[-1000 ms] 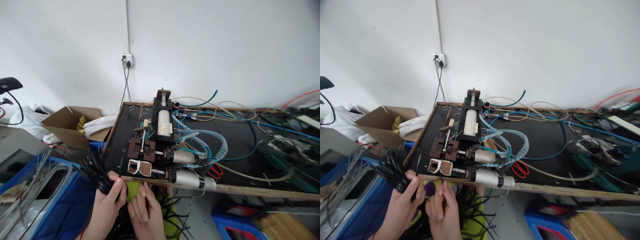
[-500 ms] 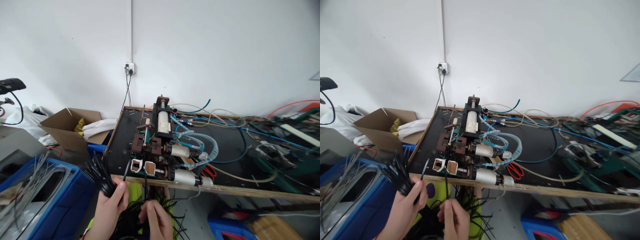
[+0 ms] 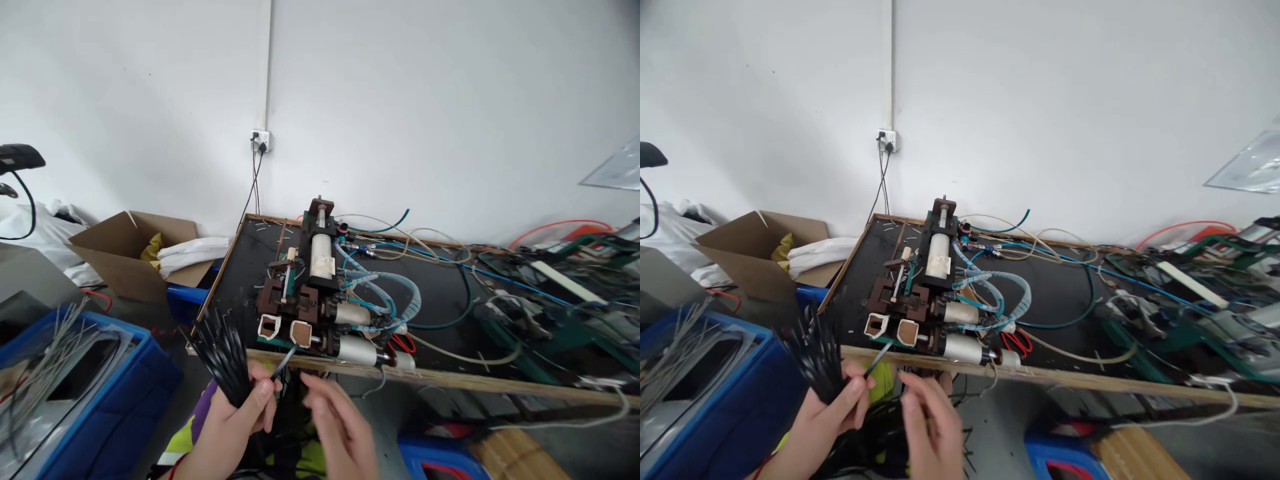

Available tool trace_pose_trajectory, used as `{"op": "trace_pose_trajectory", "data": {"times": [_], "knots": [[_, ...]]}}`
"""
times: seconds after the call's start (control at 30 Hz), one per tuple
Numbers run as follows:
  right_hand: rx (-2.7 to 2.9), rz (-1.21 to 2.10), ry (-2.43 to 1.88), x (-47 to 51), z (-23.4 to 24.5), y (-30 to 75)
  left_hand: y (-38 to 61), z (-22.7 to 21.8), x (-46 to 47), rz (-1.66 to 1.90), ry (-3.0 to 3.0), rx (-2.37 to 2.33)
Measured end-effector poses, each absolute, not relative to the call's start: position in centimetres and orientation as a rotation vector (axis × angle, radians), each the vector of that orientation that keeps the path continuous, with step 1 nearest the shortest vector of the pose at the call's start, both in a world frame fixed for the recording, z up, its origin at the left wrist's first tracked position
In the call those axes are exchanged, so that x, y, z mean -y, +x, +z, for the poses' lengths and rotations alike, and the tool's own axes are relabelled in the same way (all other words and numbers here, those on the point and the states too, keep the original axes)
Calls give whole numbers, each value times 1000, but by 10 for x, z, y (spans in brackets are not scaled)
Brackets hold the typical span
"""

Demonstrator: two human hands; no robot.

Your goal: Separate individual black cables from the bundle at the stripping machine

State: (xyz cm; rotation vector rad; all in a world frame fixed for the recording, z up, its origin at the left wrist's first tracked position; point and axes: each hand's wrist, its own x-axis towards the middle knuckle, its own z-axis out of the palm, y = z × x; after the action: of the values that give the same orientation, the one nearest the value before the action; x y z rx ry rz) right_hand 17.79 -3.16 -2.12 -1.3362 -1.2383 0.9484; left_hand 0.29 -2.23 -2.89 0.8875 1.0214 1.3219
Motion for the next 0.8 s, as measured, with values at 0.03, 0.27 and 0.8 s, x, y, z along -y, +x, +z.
{"op": "trace_pose_trajectory", "data": {"times": [0.03,0.27,0.8], "knots": [[1249,1004,-1194,24,-15,159,4,-29,23,1299,912,-1028],[816,1029,-914,7,-22,117,-2,-28,20,1416,1144,-1228],[824,1529,-988,20,-74,113,-8,-23,-9,1546,682,-1281]]}}
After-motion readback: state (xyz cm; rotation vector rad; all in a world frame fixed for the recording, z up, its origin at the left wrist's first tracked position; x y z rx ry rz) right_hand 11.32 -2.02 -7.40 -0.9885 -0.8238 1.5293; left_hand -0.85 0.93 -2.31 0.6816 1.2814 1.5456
